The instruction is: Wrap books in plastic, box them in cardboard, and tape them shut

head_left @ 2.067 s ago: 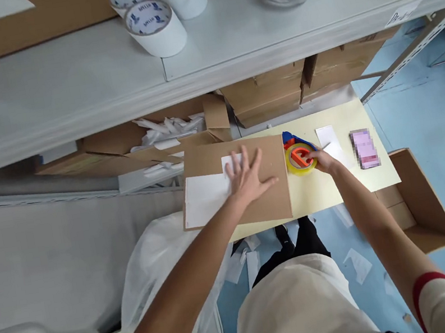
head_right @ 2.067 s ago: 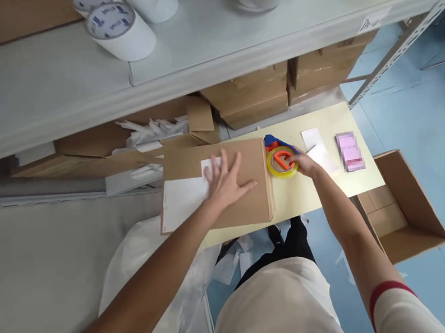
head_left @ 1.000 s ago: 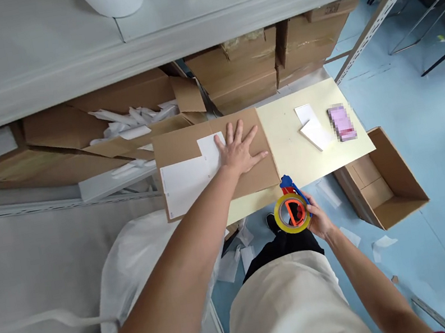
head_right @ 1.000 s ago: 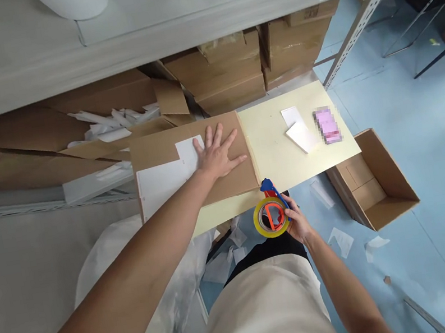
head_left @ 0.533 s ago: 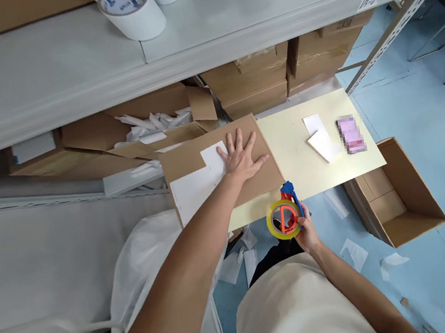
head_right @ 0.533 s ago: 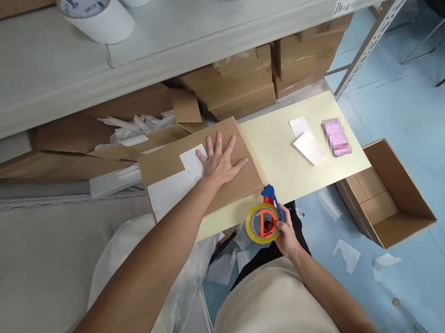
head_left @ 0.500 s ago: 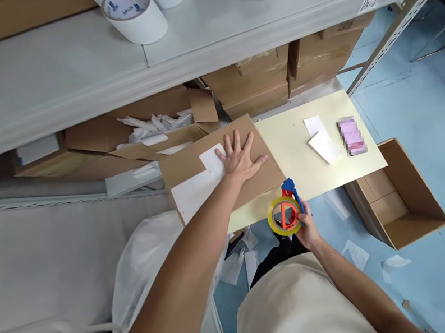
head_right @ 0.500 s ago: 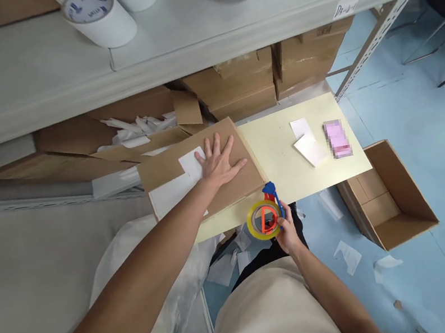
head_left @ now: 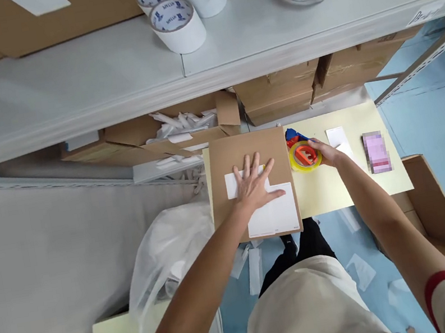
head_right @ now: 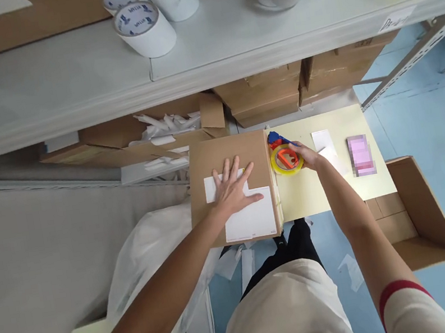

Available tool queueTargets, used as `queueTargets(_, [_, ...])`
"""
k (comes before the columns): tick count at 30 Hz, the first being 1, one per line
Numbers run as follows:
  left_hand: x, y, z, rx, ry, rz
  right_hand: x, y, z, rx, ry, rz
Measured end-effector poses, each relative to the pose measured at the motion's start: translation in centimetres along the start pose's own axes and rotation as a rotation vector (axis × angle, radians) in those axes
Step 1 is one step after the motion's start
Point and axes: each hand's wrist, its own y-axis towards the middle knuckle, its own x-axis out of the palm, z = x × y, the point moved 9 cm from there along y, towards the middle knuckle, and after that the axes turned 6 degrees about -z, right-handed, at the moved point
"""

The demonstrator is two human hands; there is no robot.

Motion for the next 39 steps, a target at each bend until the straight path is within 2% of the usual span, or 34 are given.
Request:
queueTargets(4, [0.3,0.3,0.2,-0.031,-0.029,-0.002,-0.1,-1.3,-0.2,-0.065,-0.117,0.029])
queueTargets(8, [0.3,0.3,0.2,-0.044,-0.039,-0.011,-0.8,-4.9,2.7,-0.103,-0.222,0.078])
queueTargets(11, [0.3,0.2,0.3,-0.053,-0.033,-0.015,-0.3,-9.9,7.9,-0.140,-0.238,0.113])
queueTargets(15, [0.3,0.0,0.5,-0.060,-0.026,-0.021,3.6,-16.8,17.9,-0.124,-0.159,0.096])
queueTargets(17, [0.2,0.0,0.6,-0.057,-0.022,-0.014,6.2,-19.0,21.9,-0.159,-0.118,0.110])
queueTargets(20, [0.2,0.0,0.7,-0.051,-0.016,-0.003,8.9,-20.3,25.5,-0.236,-0.044,0.234])
queueTargets(24, [0.2,0.0,0.7,-0.061,-0.007,-0.004,10.6,-20.2,26.8,-0.252,-0.005,0.345])
queueTargets(31, [0.1,0.0,0.6,-0.068,-0.017,-0.025,10.6,-21.0,26.3,-0.237,-0.010,0.347])
queueTargets(34, [0.0,0.0,0.7,-0.067,-0.022,-0.015,11.4,-21.0,26.4,-0.220,-0.014,0.341])
queueTargets(39, [-0.4,0.4,-0.2,-0.130,-0.071,0.014,11.8,-19.4,25.0,-0.241,0.046,0.403])
